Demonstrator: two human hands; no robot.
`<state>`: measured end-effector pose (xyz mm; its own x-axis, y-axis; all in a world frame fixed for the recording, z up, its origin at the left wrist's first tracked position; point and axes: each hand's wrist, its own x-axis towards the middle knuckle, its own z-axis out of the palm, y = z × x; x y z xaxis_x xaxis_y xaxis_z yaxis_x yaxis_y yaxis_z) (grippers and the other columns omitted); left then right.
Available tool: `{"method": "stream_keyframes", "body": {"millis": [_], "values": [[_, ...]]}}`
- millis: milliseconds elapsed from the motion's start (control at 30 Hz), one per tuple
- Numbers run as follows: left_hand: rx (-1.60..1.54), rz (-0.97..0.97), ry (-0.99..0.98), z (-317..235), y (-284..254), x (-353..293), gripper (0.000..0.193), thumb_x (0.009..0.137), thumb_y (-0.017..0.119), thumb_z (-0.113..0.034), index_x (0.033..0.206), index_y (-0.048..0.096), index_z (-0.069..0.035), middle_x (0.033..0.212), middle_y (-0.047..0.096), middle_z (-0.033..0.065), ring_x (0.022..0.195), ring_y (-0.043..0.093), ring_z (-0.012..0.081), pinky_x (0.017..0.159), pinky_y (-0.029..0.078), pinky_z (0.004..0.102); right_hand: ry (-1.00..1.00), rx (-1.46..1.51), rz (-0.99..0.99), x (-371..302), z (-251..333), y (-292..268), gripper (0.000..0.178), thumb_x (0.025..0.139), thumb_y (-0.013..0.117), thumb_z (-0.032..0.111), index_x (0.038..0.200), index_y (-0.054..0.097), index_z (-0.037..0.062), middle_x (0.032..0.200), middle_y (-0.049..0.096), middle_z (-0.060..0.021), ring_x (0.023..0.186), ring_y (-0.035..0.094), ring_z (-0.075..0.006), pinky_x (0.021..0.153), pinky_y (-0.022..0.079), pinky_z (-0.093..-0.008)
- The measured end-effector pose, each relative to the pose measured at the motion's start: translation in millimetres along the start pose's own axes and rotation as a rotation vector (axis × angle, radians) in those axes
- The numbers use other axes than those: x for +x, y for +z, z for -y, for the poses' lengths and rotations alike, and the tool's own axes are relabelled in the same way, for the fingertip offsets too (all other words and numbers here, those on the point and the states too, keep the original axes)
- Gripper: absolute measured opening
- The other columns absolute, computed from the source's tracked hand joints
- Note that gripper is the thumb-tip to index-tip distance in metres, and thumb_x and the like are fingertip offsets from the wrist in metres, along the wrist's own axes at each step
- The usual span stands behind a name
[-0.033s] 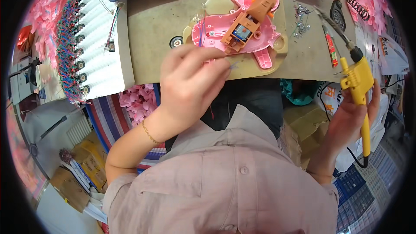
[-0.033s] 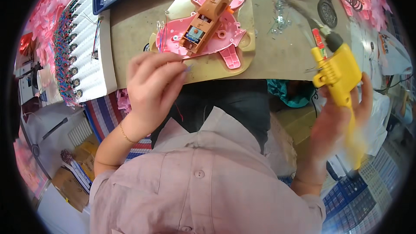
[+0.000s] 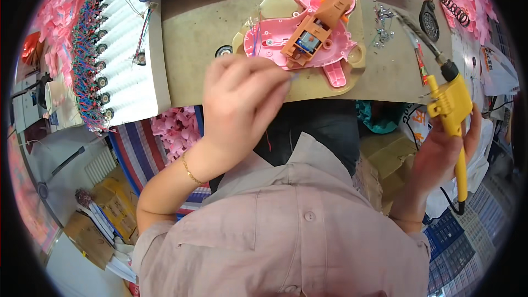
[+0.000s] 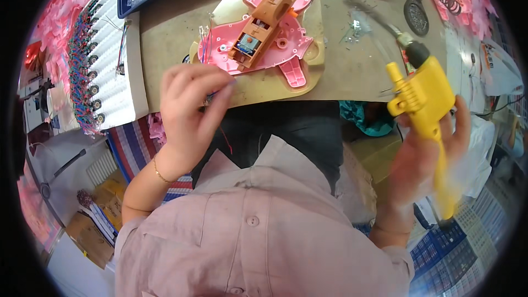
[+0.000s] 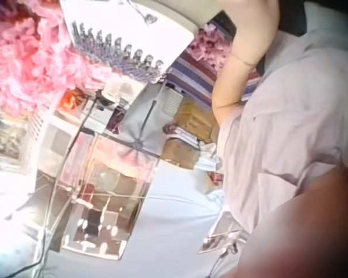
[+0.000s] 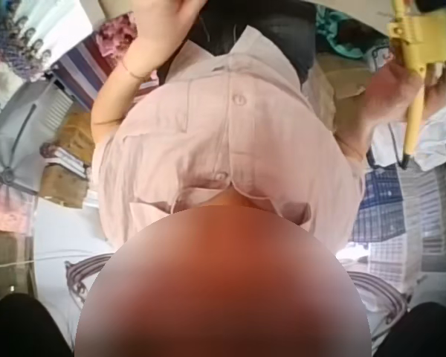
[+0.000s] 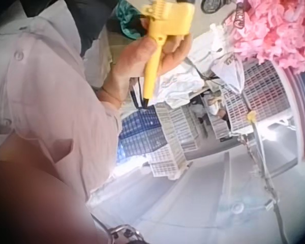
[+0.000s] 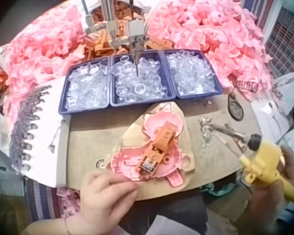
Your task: Assembling electronic toy ponies including soldering components and joining plastic parts.
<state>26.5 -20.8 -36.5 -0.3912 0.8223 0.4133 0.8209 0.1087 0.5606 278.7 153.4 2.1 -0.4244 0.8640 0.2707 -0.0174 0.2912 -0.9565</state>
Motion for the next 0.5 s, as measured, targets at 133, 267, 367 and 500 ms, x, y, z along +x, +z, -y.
{"method": "stream_keyframes", "body": {"millis": [133,267,367,500], "values": [[-0.133,-0.063,-0.210,-4,5,6,0.010,0.076,0.070,-0.010,0.086,0.070,-0.008,0.085,0.064,0.0027,0.084,0.051,0.0220,0.075,0.040,0.0323,-0.004,-0.144,0.134,-28,11,14,0.073,0.085,0.065,0.040,0.136,0.032,-0.0005,0.125,0.052,-0.0204,0.113,0.055,-0.0312,0.091,0.048,-0.0412],[-0.148,-0.065,-0.214,1,3,5,0.009,0.076,0.071,-0.010,0.084,0.070,-0.008,0.085,0.064,0.0023,0.082,0.051,0.0215,0.075,0.040,0.0319,-0.058,-0.031,0.398,-36,11,5,0.070,0.081,0.075,0.033,0.136,0.040,0.0067,0.128,0.050,-0.0238,0.117,0.052,-0.0298,0.097,0.044,-0.0404],[-0.158,-0.038,-0.205,4,3,5,0.009,0.075,0.071,-0.011,0.084,0.070,-0.008,0.083,0.064,0.0019,0.080,0.051,0.0210,0.075,0.039,0.0314,-0.216,0.003,0.465,-30,2,23,0.063,0.083,0.072,0.027,0.135,0.042,0.0065,0.125,0.050,-0.0309,0.105,0.060,-0.0312,0.088,0.049,-0.0391],[-0.168,-0.045,-0.184,6,3,7,0.008,0.075,0.071,-0.011,0.083,0.070,-0.008,0.082,0.064,0.0015,0.078,0.051,0.0210,0.074,0.039,0.0319,-0.375,-0.022,0.650,-24,4,31,0.061,0.085,0.070,0.020,0.135,0.036,0.0065,0.121,0.051,-0.0339,0.090,0.066,-0.0315,0.072,0.055,-0.0377]]}}
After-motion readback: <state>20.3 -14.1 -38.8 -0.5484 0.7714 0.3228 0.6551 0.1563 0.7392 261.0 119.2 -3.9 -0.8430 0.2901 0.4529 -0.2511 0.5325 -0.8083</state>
